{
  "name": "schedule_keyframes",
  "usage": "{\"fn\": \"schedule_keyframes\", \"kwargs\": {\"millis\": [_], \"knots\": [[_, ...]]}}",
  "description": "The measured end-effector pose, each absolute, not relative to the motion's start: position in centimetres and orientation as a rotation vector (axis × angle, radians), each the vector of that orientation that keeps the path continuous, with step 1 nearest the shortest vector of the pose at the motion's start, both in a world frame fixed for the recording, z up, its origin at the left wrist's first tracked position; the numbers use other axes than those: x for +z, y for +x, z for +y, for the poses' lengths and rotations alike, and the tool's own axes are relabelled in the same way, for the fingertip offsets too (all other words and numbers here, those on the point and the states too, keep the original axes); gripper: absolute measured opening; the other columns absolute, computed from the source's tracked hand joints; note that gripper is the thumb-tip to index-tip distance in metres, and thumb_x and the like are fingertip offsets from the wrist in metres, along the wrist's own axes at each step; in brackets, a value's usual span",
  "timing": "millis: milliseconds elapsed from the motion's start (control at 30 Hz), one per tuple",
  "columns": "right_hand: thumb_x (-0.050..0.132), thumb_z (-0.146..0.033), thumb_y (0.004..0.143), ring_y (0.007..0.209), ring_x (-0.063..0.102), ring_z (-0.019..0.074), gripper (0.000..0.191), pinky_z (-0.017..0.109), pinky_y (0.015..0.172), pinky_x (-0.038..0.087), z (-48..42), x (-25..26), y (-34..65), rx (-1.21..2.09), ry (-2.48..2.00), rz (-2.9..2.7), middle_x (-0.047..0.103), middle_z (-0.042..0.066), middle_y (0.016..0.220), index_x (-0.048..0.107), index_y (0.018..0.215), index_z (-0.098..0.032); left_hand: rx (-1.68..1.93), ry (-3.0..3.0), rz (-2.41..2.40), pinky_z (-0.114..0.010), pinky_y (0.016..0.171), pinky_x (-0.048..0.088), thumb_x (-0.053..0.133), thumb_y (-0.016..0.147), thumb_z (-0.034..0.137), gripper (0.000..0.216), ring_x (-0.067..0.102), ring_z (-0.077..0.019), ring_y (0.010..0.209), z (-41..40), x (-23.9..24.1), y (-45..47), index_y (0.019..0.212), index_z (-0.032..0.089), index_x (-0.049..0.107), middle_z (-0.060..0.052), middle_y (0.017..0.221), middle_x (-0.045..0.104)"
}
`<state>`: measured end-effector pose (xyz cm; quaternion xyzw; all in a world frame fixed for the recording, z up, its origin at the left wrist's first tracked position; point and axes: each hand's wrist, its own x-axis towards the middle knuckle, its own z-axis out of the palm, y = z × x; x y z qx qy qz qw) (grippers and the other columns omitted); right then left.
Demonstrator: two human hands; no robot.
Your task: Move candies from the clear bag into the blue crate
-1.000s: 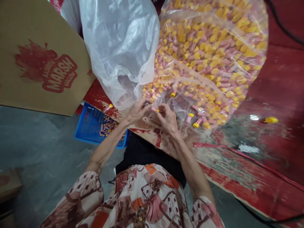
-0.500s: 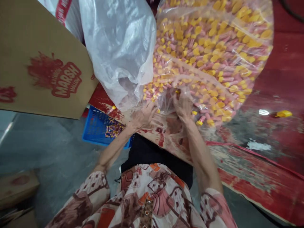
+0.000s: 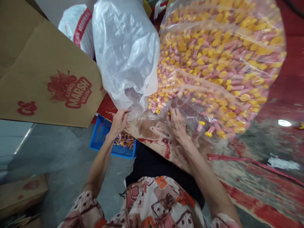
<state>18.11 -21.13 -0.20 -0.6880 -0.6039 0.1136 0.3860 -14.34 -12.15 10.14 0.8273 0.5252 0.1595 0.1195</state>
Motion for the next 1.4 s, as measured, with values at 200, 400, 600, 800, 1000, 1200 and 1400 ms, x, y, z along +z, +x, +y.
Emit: {"fn": "schedule_keyframes", "kwargs": {"millis": [200,400,600,800,1000,1200,1400], "knots": [[0.054,-0.023,0.106,0.084,0.069,0.0264,0.019,0.038,0.073,0.055,-21.5,-0.5,17.7,0.102,-1.687,-1.564,0.071,0.009,0.103,0.069,0.117,-0.025,0.378,2.217,2.133,-0.058,0.126,0.052,0.049,0.100,0.000,0.051,0.064,-0.0424,0.147,1.9,7.5,-8.2,0.148,0.004,0.065,-0.034,0.157,0.063],[0.052,-0.024,0.113,0.088,0.076,0.0284,0.022,0.041,0.074,0.062,-21.3,-0.7,17.5,0.027,-1.565,-1.462,0.077,0.009,0.108,0.070,0.125,-0.029,0.242,2.270,2.182,-0.060,0.127,0.048,0.051,0.093,-0.005,0.039,0.062,-0.0446,0.143,7.0,8.7,-9.2,0.125,0.002,0.074,-0.033,0.139,0.068],[0.053,-0.029,0.115,0.102,0.079,0.0301,0.020,0.042,0.085,0.065,-21.7,-0.8,17.7,0.038,-1.531,-1.412,0.081,0.013,0.114,0.072,0.122,-0.029,0.495,2.388,1.758,-0.052,0.121,0.057,0.059,0.106,0.008,0.020,0.069,-0.0333,0.128,2.9,8.2,-8.6,0.104,0.021,0.074,-0.015,0.123,0.076],[0.060,-0.046,0.110,0.089,0.075,0.0270,0.025,0.042,0.081,0.065,-21.2,0.8,18.7,0.487,-1.519,-1.233,0.079,0.009,0.106,0.071,0.120,-0.026,1.170,1.878,1.437,-0.039,0.096,0.068,0.059,0.116,0.034,0.023,0.077,-0.0222,0.105,-4.0,8.1,-6.4,0.120,0.021,0.078,-0.009,0.120,0.079],[0.076,-0.078,0.099,0.093,0.076,0.0215,0.054,0.037,0.083,0.068,-21.4,3.3,15.7,0.986,-1.221,-1.021,0.078,0.005,0.114,0.063,0.121,-0.030,0.813,1.845,1.004,-0.036,0.092,0.070,0.073,0.112,0.051,0.033,0.082,-0.0236,0.109,-10.4,7.7,-2.9,0.124,0.022,0.082,-0.010,0.125,0.084],[0.083,-0.080,0.093,0.095,0.075,0.0223,0.059,0.039,0.086,0.068,-22.0,2.7,16.0,1.041,-1.231,-0.916,0.077,0.004,0.112,0.061,0.115,-0.030,0.708,2.118,1.014,-0.039,0.100,0.066,0.073,0.112,0.044,0.028,0.079,-0.0251,0.110,-10.3,9.2,-3.8,0.126,0.023,0.084,-0.010,0.126,0.085],[0.070,-0.051,0.106,0.100,0.078,0.0232,0.035,0.040,0.092,0.068,-22.5,2.6,17.2,0.984,-1.265,-1.181,0.080,0.007,0.120,0.066,0.131,-0.027,0.471,2.227,0.879,-0.036,0.096,0.064,0.072,0.115,0.040,0.017,0.078,-0.0236,0.105,-11.0,8.8,-2.3,0.114,0.023,0.077,-0.007,0.114,0.080]]}}
